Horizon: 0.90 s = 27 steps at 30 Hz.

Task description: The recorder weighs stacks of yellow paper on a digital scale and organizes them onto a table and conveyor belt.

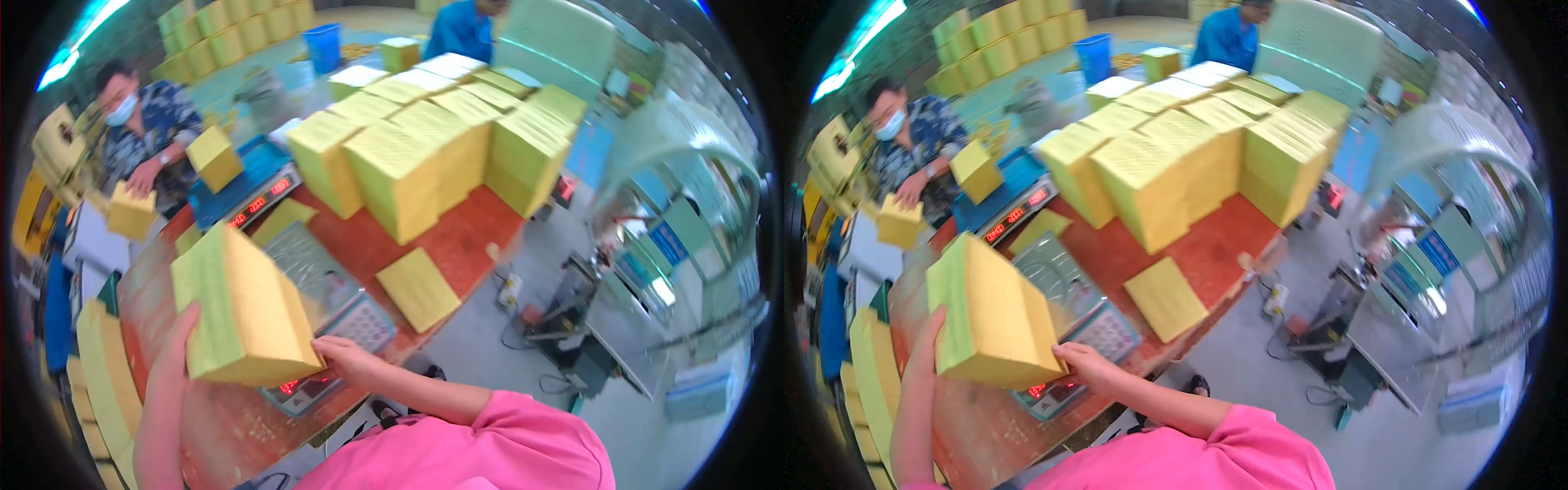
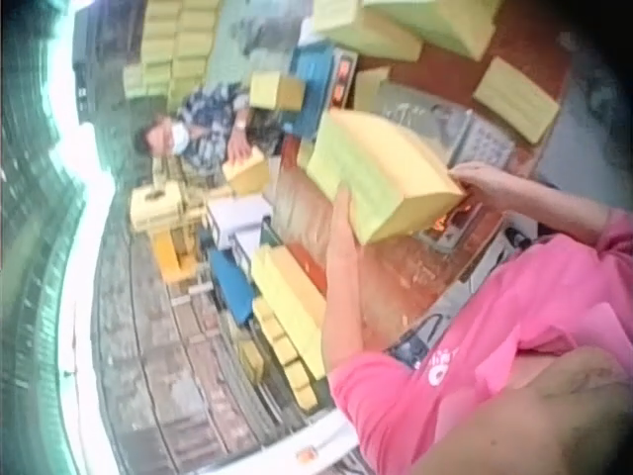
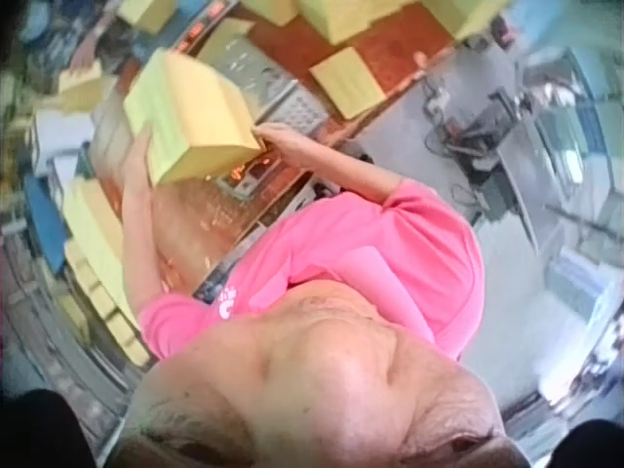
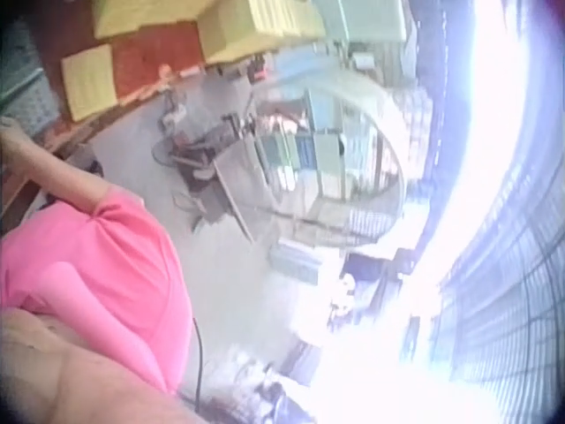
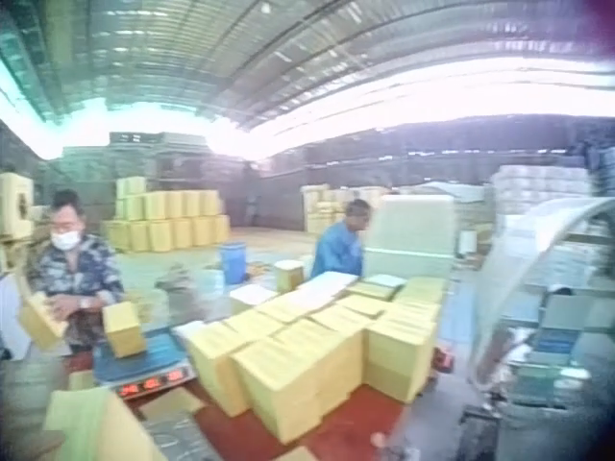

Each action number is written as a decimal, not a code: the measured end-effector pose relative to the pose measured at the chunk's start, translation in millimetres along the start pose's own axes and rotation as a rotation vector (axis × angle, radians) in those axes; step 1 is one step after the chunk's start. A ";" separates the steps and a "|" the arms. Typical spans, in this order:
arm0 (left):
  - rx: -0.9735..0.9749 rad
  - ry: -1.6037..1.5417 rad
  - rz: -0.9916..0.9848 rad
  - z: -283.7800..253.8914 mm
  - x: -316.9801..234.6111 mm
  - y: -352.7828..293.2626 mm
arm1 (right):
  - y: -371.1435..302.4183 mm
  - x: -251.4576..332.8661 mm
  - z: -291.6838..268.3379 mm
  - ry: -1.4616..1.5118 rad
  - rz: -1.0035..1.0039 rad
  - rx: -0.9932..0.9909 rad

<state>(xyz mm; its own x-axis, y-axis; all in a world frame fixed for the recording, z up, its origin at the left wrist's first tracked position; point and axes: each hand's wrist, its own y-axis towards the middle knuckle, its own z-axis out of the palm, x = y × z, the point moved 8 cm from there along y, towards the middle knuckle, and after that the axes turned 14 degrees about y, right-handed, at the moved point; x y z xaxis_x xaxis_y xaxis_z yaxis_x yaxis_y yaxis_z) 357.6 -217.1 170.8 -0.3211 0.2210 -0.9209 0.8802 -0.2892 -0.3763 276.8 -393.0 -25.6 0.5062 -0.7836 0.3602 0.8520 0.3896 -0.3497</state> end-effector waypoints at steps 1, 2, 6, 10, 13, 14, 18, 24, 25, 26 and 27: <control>-0.021 -0.030 0.030 4.3 1.5 -6.0 | -12.1 11.0 2.0 0.000 -0.021 0.018; -0.002 -0.022 0.032 17.7 4.9 -8.8 | -27.1 22.2 7.0 -0.003 -0.033 0.040; 0.119 -0.128 0.086 106.2 6.0 -2.3 | -85.7 84.8 -38.1 0.000 -0.149 -0.069; 0.196 -0.144 0.053 219.3 -1.0 25.2 | -147.6 180.9 -99.6 -0.089 -0.359 -0.263; 0.241 -0.123 0.030 317.0 -6.4 66.2 | -176.8 257.0 -168.2 -0.182 -0.446 -0.234; 0.291 -0.132 0.022 348.9 -8.8 82.3 | -186.6 276.9 -201.5 -0.177 -0.440 -0.356; 0.283 -0.111 -0.041 436.7 -7.8 149.5 | -197.8 361.8 -265.7 -0.249 -0.416 -0.374; 0.332 -0.133 -0.091 523.6 -28.5 204.5 | -219.2 422.4 -300.0 -0.044 -0.570 -0.538; 0.288 -0.117 -0.081 532.0 -30.7 210.2 | -229.4 427.7 -284.1 -0.033 -0.634 -0.518; 0.245 -0.101 -0.071 537.5 -33.8 215.9 | -227.1 419.5 -283.2 -0.037 -0.614 -0.507; 0.256 -0.099 -0.060 546.2 -40.0 220.2 | -240.9 420.7 -280.0 -0.257 -0.770 -0.579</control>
<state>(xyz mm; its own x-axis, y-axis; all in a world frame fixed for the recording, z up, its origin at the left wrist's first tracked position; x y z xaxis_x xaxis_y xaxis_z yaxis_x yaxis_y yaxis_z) 373.4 -798.3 69.2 -0.4136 0.1565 -0.8969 0.7457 -0.5069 -0.4324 247.1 -951.9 -31.9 -0.0848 -0.5681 0.8186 0.7981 -0.5305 -0.2855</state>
